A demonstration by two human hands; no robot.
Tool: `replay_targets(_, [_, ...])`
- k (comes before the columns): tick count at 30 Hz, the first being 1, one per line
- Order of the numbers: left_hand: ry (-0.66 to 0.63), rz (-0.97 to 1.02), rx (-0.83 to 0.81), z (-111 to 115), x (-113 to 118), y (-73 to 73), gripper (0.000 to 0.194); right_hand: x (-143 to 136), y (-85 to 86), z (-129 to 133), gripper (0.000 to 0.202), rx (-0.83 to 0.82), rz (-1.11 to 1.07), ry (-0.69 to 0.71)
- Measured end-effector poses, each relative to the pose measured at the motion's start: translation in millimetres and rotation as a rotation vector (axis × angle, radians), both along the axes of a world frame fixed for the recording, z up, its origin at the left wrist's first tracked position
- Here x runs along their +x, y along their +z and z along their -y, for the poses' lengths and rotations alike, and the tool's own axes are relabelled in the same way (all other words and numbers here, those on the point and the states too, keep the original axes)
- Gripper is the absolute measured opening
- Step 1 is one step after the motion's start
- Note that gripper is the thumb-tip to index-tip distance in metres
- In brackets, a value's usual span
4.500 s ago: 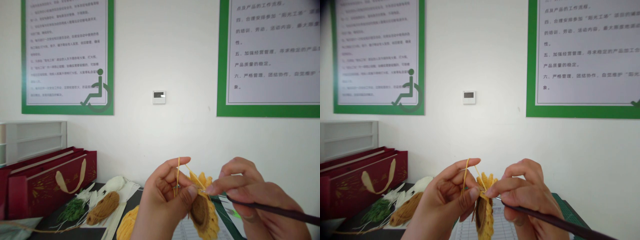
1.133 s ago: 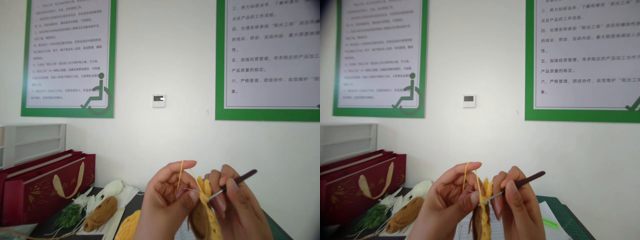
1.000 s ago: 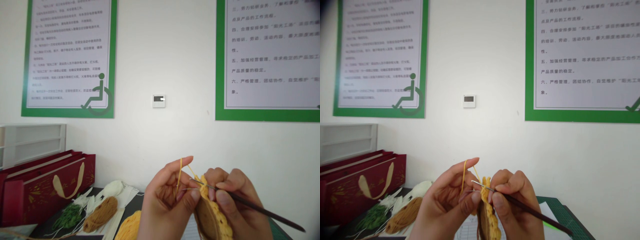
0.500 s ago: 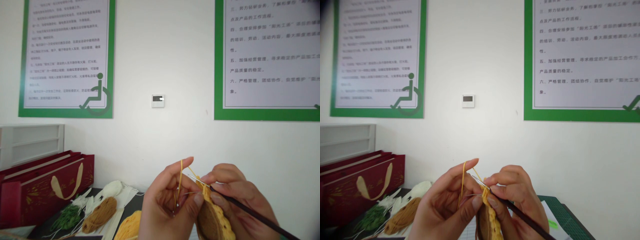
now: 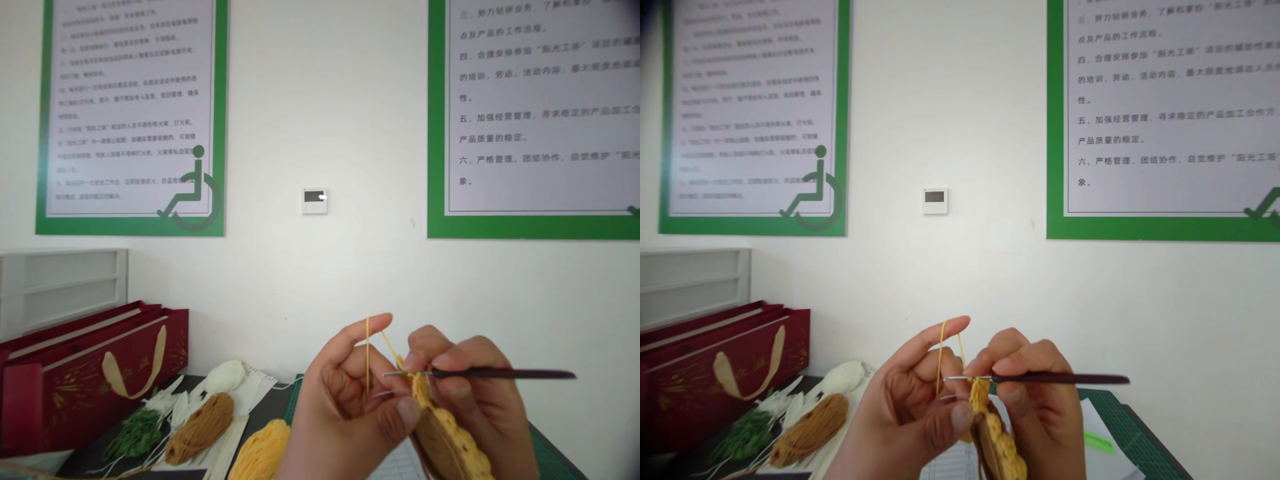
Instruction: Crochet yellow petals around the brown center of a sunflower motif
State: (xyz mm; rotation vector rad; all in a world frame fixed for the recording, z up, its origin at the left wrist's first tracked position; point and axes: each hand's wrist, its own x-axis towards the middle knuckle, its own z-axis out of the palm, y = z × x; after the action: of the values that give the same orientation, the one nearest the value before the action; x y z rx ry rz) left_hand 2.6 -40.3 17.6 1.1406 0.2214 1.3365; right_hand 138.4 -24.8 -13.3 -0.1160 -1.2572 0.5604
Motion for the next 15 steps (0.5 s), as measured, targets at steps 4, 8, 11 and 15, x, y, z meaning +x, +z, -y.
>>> replay_targets(4, [0.095,-0.002,0.047,0,-2,0.2,0.043,3,4.6,3,0.004,-0.087,0.025,0.126])
replay_targets(8, [0.126,-0.032,0.041,0,-6,0.8,0.041,16,2.1,2,0.005,-0.063,0.062,0.022])
replay_targets(11, [0.121,-0.035,0.05,0,-7,1.5,0.04,22,1.3,1,0.004,-0.017,0.121,0.0])
replay_targets(15, [0.118,-0.034,0.03,2,-8,3.0,0.039,24,3.0,1,0.005,0.017,0.165,-0.003])
